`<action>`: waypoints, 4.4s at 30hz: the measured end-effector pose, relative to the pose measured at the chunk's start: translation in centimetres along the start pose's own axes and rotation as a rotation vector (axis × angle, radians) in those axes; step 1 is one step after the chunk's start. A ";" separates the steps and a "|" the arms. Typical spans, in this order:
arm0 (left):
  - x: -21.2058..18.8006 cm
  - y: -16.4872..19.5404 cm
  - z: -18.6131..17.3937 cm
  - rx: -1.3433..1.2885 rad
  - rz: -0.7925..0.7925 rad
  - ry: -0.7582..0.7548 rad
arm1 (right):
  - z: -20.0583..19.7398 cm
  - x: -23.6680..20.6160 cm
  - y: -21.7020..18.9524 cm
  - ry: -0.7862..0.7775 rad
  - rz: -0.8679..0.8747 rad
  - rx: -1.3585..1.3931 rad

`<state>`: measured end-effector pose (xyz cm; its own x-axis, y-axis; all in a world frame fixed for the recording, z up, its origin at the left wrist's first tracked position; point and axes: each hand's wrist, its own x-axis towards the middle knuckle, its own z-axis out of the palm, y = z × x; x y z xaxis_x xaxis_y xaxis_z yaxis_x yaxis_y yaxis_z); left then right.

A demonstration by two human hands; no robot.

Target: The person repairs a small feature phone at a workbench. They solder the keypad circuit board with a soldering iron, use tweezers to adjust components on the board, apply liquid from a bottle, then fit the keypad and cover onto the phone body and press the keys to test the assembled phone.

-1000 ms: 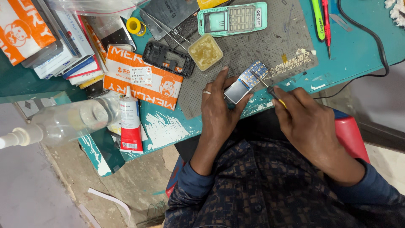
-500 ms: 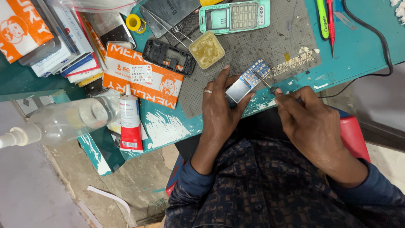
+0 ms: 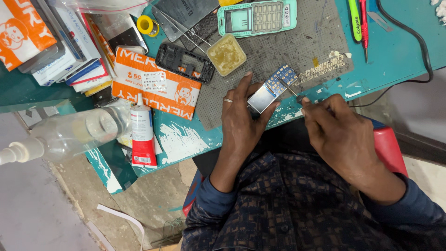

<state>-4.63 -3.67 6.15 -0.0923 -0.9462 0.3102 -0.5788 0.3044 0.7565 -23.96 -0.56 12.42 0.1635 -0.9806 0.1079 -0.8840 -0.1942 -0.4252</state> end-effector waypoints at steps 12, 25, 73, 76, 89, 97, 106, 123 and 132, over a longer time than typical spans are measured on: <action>0.0 -0.1 0.0 0.023 -0.008 -0.013 | 0.9 -0.5 -0.1 0.013 0.022 0.246; -0.1 0.0 0.1 0.020 -0.031 -0.022 | 0.1 0.3 0.0 -0.048 -0.005 0.180; 0.0 -0.1 0.1 0.028 0.003 -0.012 | 0.3 -0.1 1.2 0.052 0.025 0.064; 0.0 -0.1 0.0 0.019 0.002 -0.013 | 0.3 0.0 1.3 0.068 0.009 0.081; 0.1 0.1 0.0 0.019 -0.015 -0.010 | -1.3 1.5 1.0 -0.019 0.043 0.099; 0.1 0.0 0.1 0.040 -0.020 -0.031 | -1.5 1.5 1.1 -0.058 -0.029 0.031; 0.7 1.3 -0.7 0.330 0.174 -0.100 | -1.8 0.2 3.4 0.177 0.121 0.334; 1.1 2.0 2.0 0.409 0.215 -0.415 | -2.2 -0.5 4.7 0.222 0.290 0.558; 1.0 1.8 2.2 0.403 0.226 -0.399 | -2.4 -0.8 5.1 0.219 0.264 0.490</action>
<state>-7.56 -4.30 6.56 -0.5000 -0.8548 0.1391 -0.7633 0.5109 0.3955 -29.64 -0.65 12.27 -0.1749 -0.9792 0.1029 -0.5689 0.0152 -0.8223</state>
